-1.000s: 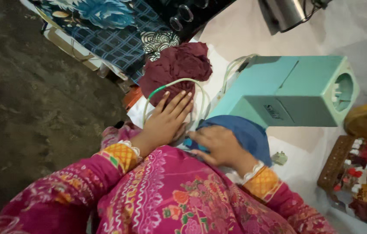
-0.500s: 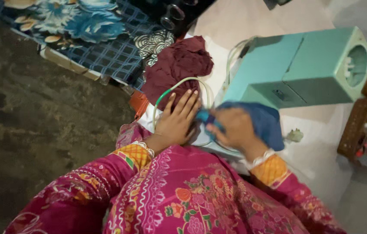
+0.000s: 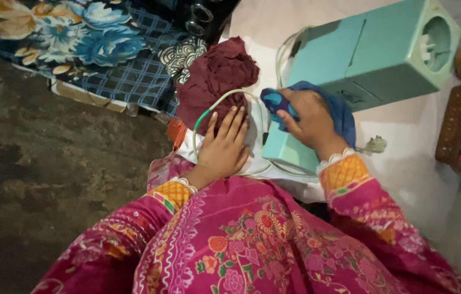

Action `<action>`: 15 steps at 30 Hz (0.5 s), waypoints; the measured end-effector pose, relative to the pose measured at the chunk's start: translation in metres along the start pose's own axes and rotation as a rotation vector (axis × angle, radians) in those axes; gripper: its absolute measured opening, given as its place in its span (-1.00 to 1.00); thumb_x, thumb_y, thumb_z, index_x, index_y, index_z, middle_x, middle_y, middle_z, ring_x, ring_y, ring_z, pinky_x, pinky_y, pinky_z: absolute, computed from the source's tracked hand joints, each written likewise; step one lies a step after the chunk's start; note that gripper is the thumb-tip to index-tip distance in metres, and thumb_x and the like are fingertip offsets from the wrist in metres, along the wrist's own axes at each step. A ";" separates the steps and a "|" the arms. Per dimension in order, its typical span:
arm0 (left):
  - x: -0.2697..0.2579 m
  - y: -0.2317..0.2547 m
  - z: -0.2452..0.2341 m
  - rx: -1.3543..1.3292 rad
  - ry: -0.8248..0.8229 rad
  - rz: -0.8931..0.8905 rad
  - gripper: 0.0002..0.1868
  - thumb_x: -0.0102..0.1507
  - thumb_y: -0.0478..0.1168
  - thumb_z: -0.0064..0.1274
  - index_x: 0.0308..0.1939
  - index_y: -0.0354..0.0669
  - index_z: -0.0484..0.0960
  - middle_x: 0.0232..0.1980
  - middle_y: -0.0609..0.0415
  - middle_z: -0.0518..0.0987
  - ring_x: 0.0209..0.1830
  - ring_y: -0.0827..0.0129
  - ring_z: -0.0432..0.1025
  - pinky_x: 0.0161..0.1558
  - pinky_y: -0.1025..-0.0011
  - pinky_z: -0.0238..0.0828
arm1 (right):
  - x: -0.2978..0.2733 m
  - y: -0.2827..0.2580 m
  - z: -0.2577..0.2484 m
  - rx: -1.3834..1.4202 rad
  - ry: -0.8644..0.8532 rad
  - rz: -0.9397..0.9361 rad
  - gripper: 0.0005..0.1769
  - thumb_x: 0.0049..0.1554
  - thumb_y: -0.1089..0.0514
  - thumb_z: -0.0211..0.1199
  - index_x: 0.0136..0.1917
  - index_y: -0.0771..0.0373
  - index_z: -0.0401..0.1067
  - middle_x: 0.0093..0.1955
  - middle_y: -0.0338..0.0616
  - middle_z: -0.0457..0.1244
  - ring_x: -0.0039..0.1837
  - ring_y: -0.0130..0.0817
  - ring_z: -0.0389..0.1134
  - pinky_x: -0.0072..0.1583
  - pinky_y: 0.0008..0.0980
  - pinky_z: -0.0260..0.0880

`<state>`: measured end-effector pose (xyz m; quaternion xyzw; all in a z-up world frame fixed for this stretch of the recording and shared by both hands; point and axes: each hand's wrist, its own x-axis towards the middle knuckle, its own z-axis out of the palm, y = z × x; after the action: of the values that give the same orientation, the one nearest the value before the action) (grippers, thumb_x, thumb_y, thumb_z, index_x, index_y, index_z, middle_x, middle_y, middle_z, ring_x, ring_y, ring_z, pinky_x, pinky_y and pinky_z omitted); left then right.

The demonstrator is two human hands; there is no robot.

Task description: The person wipes the exterior of a light green sewing machine with a blue cloth. They clean the top, sides, and front of the machine, turning it over to wipe the bottom surface as well.

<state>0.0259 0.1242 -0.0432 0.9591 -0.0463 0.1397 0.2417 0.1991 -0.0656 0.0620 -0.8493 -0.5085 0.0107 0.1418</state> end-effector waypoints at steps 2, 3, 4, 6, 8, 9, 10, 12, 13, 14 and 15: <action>0.000 0.004 -0.001 -0.027 -0.046 -0.015 -0.20 0.20 0.10 0.03 0.43 -0.29 0.35 0.60 -0.19 0.16 0.65 0.04 -0.07 0.55 -0.14 -0.33 | -0.013 -0.018 0.006 -0.024 0.081 0.070 -0.49 0.23 0.02 0.34 0.36 0.31 0.40 0.18 0.10 0.34 0.18 0.08 0.33 0.23 -0.04 0.32; 0.002 0.003 -0.002 -0.037 -0.067 -0.026 -0.18 0.17 0.09 0.03 0.43 -0.28 0.34 0.59 -0.19 0.15 0.64 0.04 -0.07 0.54 -0.15 -0.34 | -0.021 -0.028 0.006 -0.020 0.105 0.058 -0.48 0.19 0.02 0.36 0.33 0.29 0.40 0.18 0.08 0.34 0.19 0.06 0.33 0.24 -0.05 0.30; 0.002 0.002 -0.002 -0.039 -0.053 -0.017 -0.16 0.18 0.11 0.02 0.44 -0.31 0.33 0.59 -0.21 0.15 0.63 0.02 -0.07 0.53 -0.15 -0.34 | -0.033 -0.040 0.005 -0.015 0.126 0.052 -0.47 0.14 0.02 0.38 0.30 0.28 0.40 0.17 0.06 0.35 0.20 0.05 0.33 0.26 -0.06 0.29; 0.000 0.002 -0.001 -0.058 -0.035 0.006 -0.11 0.18 0.14 0.02 0.47 -0.36 0.29 0.58 -0.24 0.14 0.62 0.00 -0.08 0.52 -0.17 -0.35 | -0.050 -0.060 0.008 0.072 0.066 -0.080 -0.45 0.11 -0.04 0.41 0.26 0.27 0.38 0.16 0.00 0.36 0.16 -0.02 0.35 0.23 -0.09 0.30; -0.001 0.002 0.000 0.034 -0.049 -0.007 -0.16 0.22 0.11 0.01 0.49 -0.29 0.28 0.60 -0.16 0.14 0.64 0.06 -0.07 0.55 -0.13 -0.35 | -0.061 -0.068 0.005 0.077 -0.110 -0.121 -0.39 0.10 -0.05 0.42 0.31 0.31 0.41 0.12 0.01 0.35 0.12 -0.03 0.36 0.20 -0.09 0.30; -0.001 0.003 0.001 0.080 -0.057 -0.011 -0.18 0.24 0.10 0.00 0.50 -0.25 0.27 0.62 -0.12 0.14 0.66 0.10 -0.07 0.56 -0.11 -0.35 | -0.066 -0.070 0.001 0.081 -0.197 -0.140 -0.35 0.09 -0.05 0.42 0.33 0.33 0.42 0.10 0.01 0.35 0.10 -0.03 0.37 0.18 -0.09 0.31; 0.002 0.003 0.002 0.046 -0.060 -0.012 -0.17 0.23 0.11 0.01 0.49 -0.27 0.28 0.61 -0.14 0.14 0.65 0.07 -0.07 0.55 -0.13 -0.35 | -0.061 -0.062 0.003 0.090 -0.190 -0.147 -0.36 0.07 -0.07 0.43 0.30 0.31 0.42 0.09 0.00 0.35 0.09 -0.02 0.37 0.17 -0.07 0.30; 0.004 0.004 0.001 -0.019 -0.071 -0.018 -0.15 0.21 0.12 0.01 0.48 -0.29 0.28 0.59 -0.19 0.14 0.64 0.03 -0.07 0.53 -0.15 -0.34 | -0.048 -0.039 0.004 0.115 -0.178 -0.164 -0.37 0.02 -0.11 0.43 0.24 0.27 0.43 0.09 -0.02 0.36 0.07 0.00 0.36 0.16 -0.03 0.27; 0.004 0.000 -0.002 -0.012 -0.073 -0.023 -0.15 0.20 0.11 0.01 0.48 -0.30 0.28 0.59 -0.19 0.14 0.63 0.03 -0.06 0.53 -0.15 -0.34 | -0.038 -0.025 0.004 0.094 -0.147 -0.126 -0.39 0.03 -0.09 0.42 0.25 0.26 0.42 0.07 -0.02 0.35 0.08 0.03 0.36 0.17 -0.03 0.27; 0.003 0.001 -0.002 -0.021 -0.078 -0.017 -0.14 0.18 0.09 0.02 0.47 -0.31 0.29 0.59 -0.19 0.14 0.63 0.03 -0.06 0.53 -0.16 -0.33 | -0.032 -0.012 0.001 0.067 -0.122 -0.071 -0.40 0.04 -0.07 0.40 0.27 0.24 0.42 0.06 -0.01 0.34 0.10 0.06 0.35 0.19 -0.03 0.27; 0.002 0.002 -0.003 -0.029 -0.084 -0.011 -0.14 0.17 0.08 0.02 0.47 -0.32 0.29 0.59 -0.20 0.14 0.63 0.04 -0.06 0.52 -0.17 -0.33 | -0.027 -0.002 -0.002 0.062 -0.090 -0.008 -0.41 0.09 -0.04 0.37 0.32 0.23 0.39 0.15 0.02 0.34 0.18 0.06 0.36 0.26 -0.01 0.26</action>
<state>0.0268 0.1234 -0.0393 0.9608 -0.0530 0.0974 0.2542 0.1848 -0.0887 0.0613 -0.8412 -0.5170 0.0641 0.1452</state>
